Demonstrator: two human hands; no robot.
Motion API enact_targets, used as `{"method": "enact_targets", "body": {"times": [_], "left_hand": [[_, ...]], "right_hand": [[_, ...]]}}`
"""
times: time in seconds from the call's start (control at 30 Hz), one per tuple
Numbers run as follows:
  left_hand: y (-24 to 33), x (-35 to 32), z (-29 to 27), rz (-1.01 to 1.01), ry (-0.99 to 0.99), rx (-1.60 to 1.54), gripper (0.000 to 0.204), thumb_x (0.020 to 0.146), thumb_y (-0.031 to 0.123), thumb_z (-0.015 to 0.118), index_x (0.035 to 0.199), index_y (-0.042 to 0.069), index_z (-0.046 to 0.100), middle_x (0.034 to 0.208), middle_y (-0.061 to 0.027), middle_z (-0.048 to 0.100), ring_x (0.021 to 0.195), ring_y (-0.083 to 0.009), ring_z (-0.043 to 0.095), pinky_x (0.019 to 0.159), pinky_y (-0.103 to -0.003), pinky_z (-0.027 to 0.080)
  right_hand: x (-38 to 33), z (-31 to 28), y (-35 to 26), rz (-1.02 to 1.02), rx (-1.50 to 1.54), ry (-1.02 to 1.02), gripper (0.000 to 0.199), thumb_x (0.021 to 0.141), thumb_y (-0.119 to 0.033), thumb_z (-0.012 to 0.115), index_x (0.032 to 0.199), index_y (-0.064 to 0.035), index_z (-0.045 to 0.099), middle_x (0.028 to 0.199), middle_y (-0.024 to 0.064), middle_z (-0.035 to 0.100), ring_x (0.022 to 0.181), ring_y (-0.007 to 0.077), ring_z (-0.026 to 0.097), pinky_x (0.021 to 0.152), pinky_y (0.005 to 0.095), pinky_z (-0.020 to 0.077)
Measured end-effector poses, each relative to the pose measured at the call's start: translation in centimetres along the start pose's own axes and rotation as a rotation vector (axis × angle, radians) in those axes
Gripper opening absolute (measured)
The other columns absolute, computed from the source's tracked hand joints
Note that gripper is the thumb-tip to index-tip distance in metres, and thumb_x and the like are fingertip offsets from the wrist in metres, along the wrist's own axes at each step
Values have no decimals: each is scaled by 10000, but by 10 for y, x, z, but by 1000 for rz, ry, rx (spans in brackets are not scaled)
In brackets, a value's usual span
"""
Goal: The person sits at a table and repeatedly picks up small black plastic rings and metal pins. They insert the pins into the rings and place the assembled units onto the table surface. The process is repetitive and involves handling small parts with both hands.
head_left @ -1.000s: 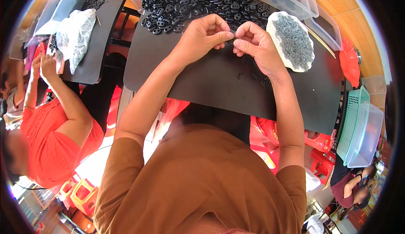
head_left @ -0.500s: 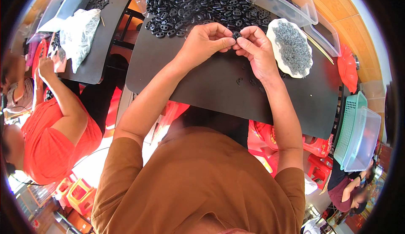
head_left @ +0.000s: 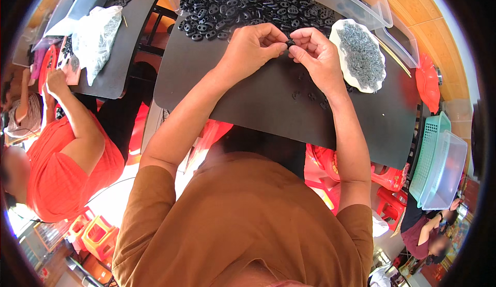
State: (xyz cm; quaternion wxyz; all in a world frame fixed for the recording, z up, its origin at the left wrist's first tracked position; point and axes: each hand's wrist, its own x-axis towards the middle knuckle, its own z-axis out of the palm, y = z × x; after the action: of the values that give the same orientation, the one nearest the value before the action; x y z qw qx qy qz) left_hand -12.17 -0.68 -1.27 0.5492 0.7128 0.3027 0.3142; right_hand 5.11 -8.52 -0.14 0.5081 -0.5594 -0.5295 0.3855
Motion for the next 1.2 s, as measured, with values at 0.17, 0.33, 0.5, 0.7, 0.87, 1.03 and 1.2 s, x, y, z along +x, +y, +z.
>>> {"method": "enact_targets", "body": {"times": [0.17, 0.33, 0.5, 0.7, 0.87, 1.03, 1.2], "left_hand": [[-3, 0, 0, 18, 9, 46, 124, 845, 67, 684, 943, -7, 666, 811, -20, 681, 740, -70, 640, 690, -224, 529], [1, -2, 0, 12, -18, 132, 125, 830, 79, 690, 926, 5, 662, 808, -33, 687, 740, -78, 649, 701, -235, 537], [1, -2, 0, 25, -25, 145, 122, 816, 80, 686, 906, 3, 654, 802, -34, 687, 747, -78, 652, 698, -240, 539], [1, -1, 2, -26, -48, 148, 116, 788, 76, 674, 877, 8, 644, 783, -23, 672, 719, -67, 626, 670, -231, 516], [2, -1, 3, 29, -25, 176, 115, 772, 74, 670, 857, 8, 631, 748, -11, 647, 686, -60, 596, 646, -229, 499], [6, -2, 3, 26, -13, 158, 103, 776, 68, 658, 848, 3, 624, 735, -6, 634, 689, -58, 592, 647, -229, 499], [-1, 1, -4, -67, -63, 48, 119, 820, 98, 641, 908, 18, 636, 766, -9, 642, 723, -75, 612, 679, -233, 504]], "right_hand": [[0, 1, 3, 28, -23, -32, 164, 857, -1, 671, 1019, -7, 646, 855, 31, 681, 761, 74, 641, 696, 223, 531], [-2, 2, 1, 47, -53, -57, 118, 865, 2, 666, 981, 9, 650, 859, 39, 689, 759, 77, 648, 708, 228, 545], [-2, 2, 1, 49, -39, -62, 89, 873, 6, 655, 961, 13, 645, 857, 40, 689, 771, 80, 655, 715, 233, 548], [-3, 2, -1, 45, -44, -72, 66, 868, 16, 649, 932, 12, 637, 839, 40, 688, 752, 81, 652, 702, 234, 546], [-4, 3, -7, 76, -147, -68, 61, 869, 20, 642, 928, 4, 639, 813, 39, 685, 745, 79, 650, 678, 231, 538], [-3, 5, 2, 44, 19, -24, 44, 876, 15, 642, 917, -1, 644, 819, 42, 690, 733, 89, 658, 668, 237, 543], [-3, 5, 4, 22, -16, 14, 78, 857, 34, 657, 927, -2, 658, 837, 46, 692, 761, 105, 677, 670, 245, 553]]}}
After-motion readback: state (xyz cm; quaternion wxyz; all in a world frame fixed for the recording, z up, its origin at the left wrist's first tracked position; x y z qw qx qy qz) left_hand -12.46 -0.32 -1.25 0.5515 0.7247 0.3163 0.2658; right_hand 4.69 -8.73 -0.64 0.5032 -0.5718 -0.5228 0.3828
